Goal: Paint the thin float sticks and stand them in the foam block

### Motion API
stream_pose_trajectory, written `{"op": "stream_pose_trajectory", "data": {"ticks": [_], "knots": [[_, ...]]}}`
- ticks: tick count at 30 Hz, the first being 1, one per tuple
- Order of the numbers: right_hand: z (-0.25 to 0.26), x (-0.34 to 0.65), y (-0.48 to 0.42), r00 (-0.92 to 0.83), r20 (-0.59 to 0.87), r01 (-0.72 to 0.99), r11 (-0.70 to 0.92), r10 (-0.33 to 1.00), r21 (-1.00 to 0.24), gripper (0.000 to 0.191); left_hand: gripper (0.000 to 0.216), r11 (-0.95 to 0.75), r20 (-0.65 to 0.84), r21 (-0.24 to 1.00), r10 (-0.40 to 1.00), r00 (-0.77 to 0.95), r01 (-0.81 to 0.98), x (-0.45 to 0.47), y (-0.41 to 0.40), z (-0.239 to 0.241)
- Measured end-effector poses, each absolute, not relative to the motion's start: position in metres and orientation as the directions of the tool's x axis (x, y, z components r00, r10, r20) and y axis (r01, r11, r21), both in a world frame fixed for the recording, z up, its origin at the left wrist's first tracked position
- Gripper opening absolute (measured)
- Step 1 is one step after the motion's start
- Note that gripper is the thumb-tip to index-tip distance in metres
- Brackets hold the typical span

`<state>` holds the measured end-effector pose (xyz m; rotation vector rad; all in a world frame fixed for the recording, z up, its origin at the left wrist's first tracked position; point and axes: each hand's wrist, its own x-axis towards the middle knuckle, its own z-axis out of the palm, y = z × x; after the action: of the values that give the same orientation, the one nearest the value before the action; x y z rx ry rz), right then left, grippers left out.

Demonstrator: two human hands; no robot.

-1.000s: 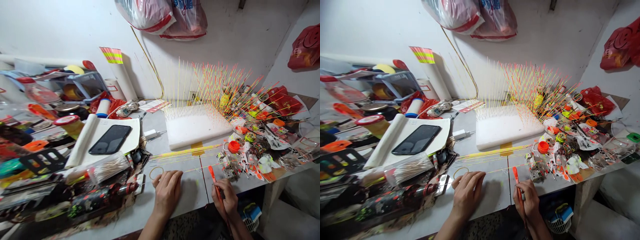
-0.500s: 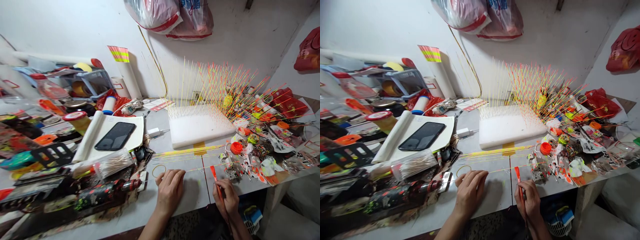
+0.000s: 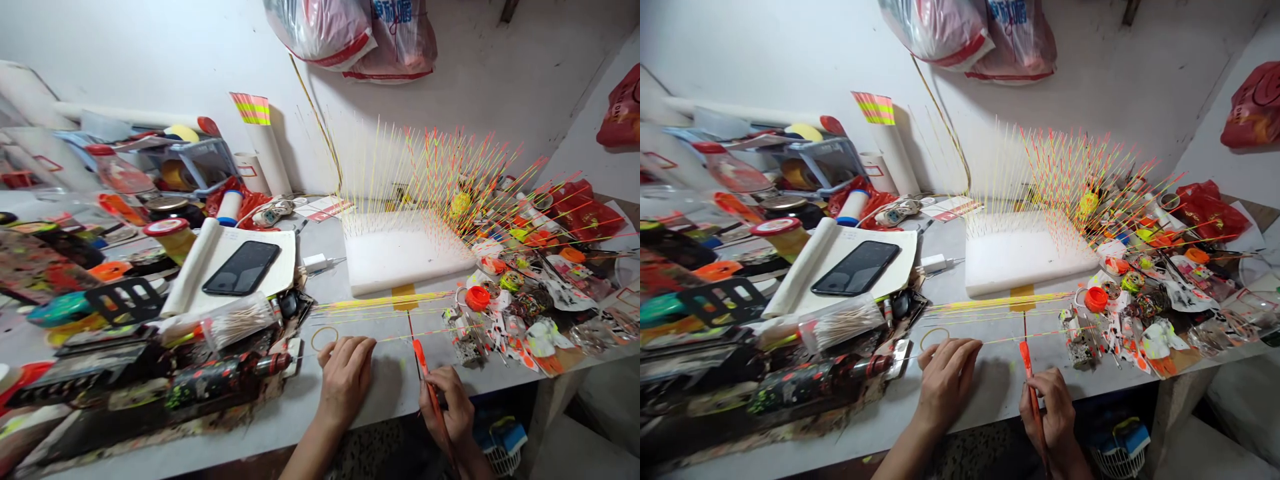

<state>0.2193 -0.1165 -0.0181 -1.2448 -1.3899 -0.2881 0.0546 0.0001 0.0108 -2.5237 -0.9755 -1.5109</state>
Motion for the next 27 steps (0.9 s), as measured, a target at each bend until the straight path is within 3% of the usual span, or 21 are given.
{"op": "stream_pose_trajectory", "data": {"ticks": [27], "knots": [[-0.0217,0.2179,-0.1136,0.272,0.809,0.791,0.357,0.521,-0.496,0.017,0.016,-0.791,0.798,0.305,0.516,0.312,0.53,0.0568,-0.0023,0.0096]]}}
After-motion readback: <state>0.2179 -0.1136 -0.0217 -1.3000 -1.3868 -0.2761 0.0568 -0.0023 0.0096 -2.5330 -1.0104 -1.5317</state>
